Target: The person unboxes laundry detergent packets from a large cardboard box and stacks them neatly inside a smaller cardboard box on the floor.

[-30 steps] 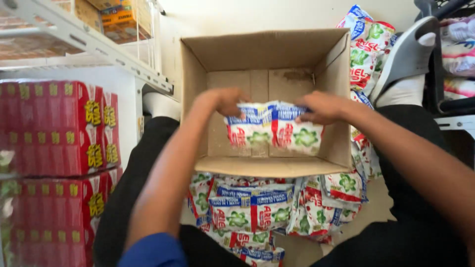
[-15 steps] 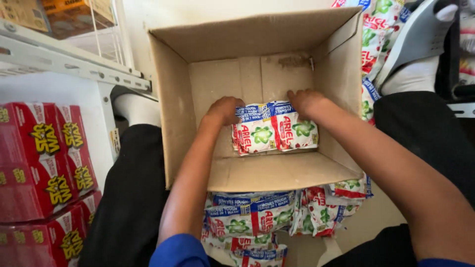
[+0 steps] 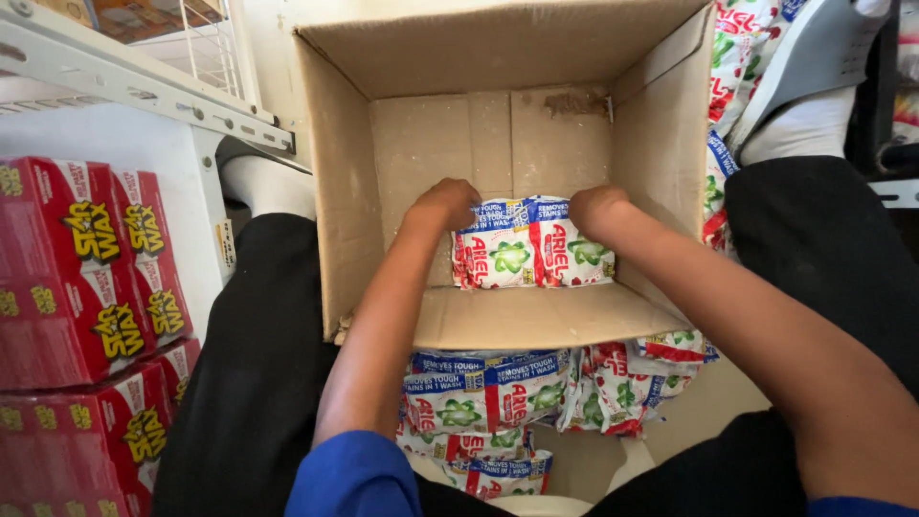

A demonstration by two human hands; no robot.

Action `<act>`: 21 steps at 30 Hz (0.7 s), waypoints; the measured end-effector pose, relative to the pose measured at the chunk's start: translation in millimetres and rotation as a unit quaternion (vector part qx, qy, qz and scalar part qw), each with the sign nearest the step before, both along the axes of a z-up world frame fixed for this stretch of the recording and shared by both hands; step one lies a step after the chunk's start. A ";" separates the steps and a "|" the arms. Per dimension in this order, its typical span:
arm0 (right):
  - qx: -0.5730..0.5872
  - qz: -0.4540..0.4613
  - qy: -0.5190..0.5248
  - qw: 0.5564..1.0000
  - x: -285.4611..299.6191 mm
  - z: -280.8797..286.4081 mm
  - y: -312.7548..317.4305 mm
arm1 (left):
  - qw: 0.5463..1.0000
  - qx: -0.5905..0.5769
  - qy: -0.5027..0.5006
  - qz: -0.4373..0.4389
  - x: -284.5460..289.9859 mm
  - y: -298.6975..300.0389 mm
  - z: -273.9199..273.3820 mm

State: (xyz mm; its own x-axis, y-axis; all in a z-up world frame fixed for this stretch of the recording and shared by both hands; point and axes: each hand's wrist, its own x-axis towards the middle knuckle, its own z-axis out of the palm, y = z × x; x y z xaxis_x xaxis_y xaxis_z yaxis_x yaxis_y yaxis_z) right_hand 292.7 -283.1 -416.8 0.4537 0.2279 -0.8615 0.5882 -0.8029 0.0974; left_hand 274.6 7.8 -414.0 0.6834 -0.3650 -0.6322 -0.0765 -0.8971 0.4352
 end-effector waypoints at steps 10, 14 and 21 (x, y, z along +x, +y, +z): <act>0.151 -0.019 -0.050 0.987 -17.8 182.2 7.5 | 0.974 0.123 -0.179 -0.057 3.0 -23.4 115.6; 0.205 0.049 -0.117 0.970 -55.0 258.5 11.2 | 0.960 0.111 -0.233 -0.111 -27.2 -40.2 210.0; 0.156 0.083 -0.103 0.979 -154.7 383.2 50.2 | 0.964 0.174 -0.154 -0.128 -146.8 -71.8 314.8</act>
